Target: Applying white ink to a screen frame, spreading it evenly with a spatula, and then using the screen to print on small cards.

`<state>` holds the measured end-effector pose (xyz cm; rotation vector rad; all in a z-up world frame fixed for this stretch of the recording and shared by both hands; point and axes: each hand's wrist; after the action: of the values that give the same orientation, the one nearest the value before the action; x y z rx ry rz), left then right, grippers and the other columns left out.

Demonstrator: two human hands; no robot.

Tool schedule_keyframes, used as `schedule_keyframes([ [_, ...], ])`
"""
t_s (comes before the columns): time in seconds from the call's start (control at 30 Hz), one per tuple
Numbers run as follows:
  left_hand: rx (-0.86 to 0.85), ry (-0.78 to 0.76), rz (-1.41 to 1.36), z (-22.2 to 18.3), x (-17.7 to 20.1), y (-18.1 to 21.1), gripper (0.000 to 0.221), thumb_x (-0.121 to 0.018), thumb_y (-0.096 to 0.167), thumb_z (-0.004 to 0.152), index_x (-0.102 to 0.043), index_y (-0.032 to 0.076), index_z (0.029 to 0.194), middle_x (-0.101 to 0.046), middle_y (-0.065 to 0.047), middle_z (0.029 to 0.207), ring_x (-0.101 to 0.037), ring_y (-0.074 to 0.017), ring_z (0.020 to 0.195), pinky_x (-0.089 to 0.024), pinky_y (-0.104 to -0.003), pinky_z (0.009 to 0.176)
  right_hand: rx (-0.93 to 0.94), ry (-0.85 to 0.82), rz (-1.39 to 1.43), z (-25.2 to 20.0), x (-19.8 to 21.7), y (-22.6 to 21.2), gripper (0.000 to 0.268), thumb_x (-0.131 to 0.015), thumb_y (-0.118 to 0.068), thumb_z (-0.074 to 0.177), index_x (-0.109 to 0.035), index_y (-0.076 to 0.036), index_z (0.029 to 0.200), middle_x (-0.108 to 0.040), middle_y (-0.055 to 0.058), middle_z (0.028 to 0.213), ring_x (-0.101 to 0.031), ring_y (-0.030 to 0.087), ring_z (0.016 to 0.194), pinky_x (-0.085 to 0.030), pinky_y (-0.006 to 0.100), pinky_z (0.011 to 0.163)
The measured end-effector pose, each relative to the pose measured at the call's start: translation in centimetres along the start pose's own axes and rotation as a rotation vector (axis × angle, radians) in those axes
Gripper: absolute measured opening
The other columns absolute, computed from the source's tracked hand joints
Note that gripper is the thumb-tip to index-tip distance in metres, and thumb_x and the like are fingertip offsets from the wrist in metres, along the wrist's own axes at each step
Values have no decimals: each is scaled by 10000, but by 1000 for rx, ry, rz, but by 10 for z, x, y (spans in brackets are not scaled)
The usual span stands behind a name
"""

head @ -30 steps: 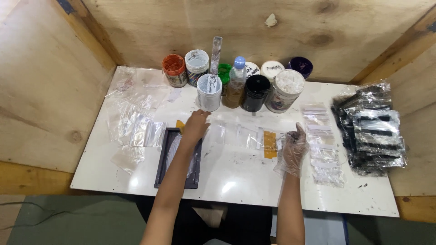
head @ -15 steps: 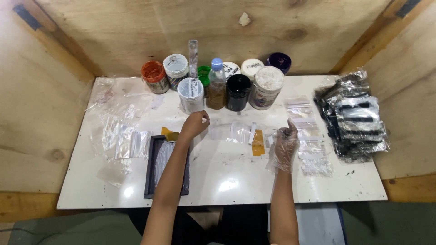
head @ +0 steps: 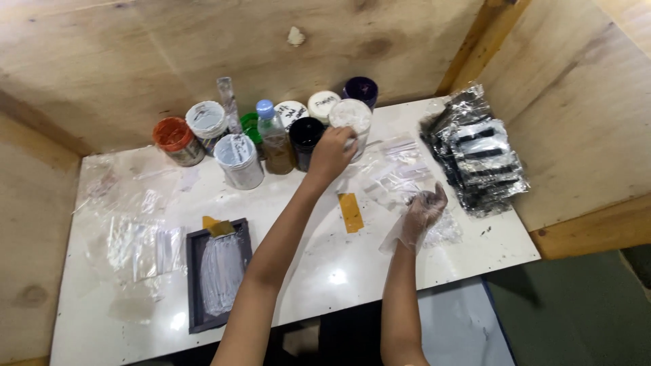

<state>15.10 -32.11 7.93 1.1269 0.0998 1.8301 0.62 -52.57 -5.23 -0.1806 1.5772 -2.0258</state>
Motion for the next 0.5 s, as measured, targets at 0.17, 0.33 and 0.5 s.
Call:
schedule_keyframes([
  [0.17, -23, -82, 62, 48, -51, 43, 78, -668, 134, 914, -666, 152, 989, -651, -49, 892, -684, -242, 896, -603, -344, 751, 52, 213, -78, 13, 17, 10, 513, -586, 32, 929, -539, -133, 1412, -567, 80, 1039, -579, 102, 721, -478, 182, 588],
  [0.33, 71, -238, 39, 79, -135, 25, 101, -684, 81, 891, -717, 126, 975, -660, -97, 900, -743, -308, 837, -642, -410, 697, 145, 370, -473, 25, 30, 20, 359, -594, -54, 948, -637, -119, 1298, -707, 174, 1103, -710, 299, 831, -535, 323, 622],
  [0.5, 220, -324, 62, 92, -200, -7, 111, -690, 99, 866, -749, 108, 959, -678, -140, 894, -756, -389, 813, -638, -476, 654, 101, 472, -666, 19, 20, -7, 332, -516, -86, 959, -665, -186, 1239, -743, 112, 1049, -724, 312, 856, -557, 353, 656],
])
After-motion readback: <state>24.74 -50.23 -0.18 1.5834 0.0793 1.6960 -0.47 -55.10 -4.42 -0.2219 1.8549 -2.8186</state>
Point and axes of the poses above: each hand's wrist, its own z-axis towards the middle knuckle, its own x-axis out of the back of the hand, y = z × x
